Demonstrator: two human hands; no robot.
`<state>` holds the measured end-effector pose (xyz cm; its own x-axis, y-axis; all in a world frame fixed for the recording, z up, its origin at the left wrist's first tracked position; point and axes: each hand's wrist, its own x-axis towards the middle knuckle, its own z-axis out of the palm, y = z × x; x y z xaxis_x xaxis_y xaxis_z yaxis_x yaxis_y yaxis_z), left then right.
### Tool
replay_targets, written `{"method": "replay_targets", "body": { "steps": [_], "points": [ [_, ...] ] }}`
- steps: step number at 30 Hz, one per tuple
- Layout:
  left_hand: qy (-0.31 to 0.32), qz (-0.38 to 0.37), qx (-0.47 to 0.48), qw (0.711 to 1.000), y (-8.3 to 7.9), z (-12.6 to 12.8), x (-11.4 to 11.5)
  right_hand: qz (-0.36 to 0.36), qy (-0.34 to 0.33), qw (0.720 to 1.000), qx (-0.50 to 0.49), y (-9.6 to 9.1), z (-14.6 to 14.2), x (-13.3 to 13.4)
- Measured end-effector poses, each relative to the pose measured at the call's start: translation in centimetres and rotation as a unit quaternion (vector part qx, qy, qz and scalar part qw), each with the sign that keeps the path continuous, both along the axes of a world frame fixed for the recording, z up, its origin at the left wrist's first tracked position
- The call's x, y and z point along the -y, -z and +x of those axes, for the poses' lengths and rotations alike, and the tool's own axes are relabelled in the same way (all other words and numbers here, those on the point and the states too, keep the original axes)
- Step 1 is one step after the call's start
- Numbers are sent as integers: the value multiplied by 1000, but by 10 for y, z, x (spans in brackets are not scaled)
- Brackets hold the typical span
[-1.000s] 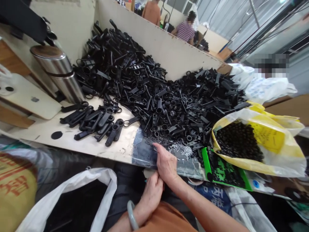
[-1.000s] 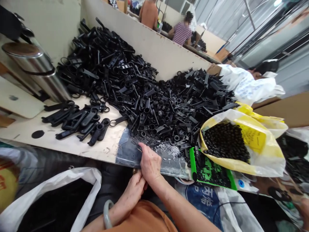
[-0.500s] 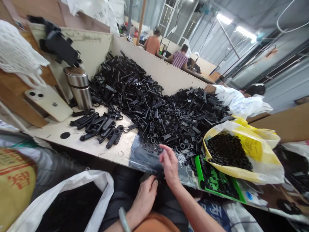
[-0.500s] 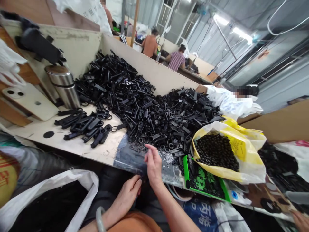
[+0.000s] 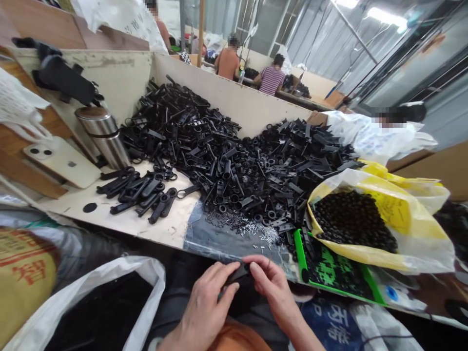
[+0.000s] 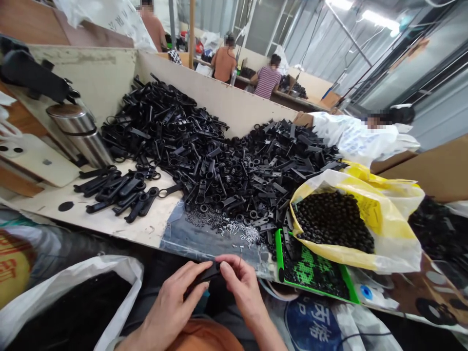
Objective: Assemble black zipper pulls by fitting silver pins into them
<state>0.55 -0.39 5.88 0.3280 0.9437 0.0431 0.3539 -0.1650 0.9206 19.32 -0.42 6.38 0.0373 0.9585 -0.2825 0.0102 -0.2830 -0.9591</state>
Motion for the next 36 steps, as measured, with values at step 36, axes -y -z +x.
{"method": "replay_targets", "body": {
  "steps": [36],
  "points": [
    [-31,-306,240,921,-9,10,-18,39,-26,998,49,0,-18,-21]
  ]
}}
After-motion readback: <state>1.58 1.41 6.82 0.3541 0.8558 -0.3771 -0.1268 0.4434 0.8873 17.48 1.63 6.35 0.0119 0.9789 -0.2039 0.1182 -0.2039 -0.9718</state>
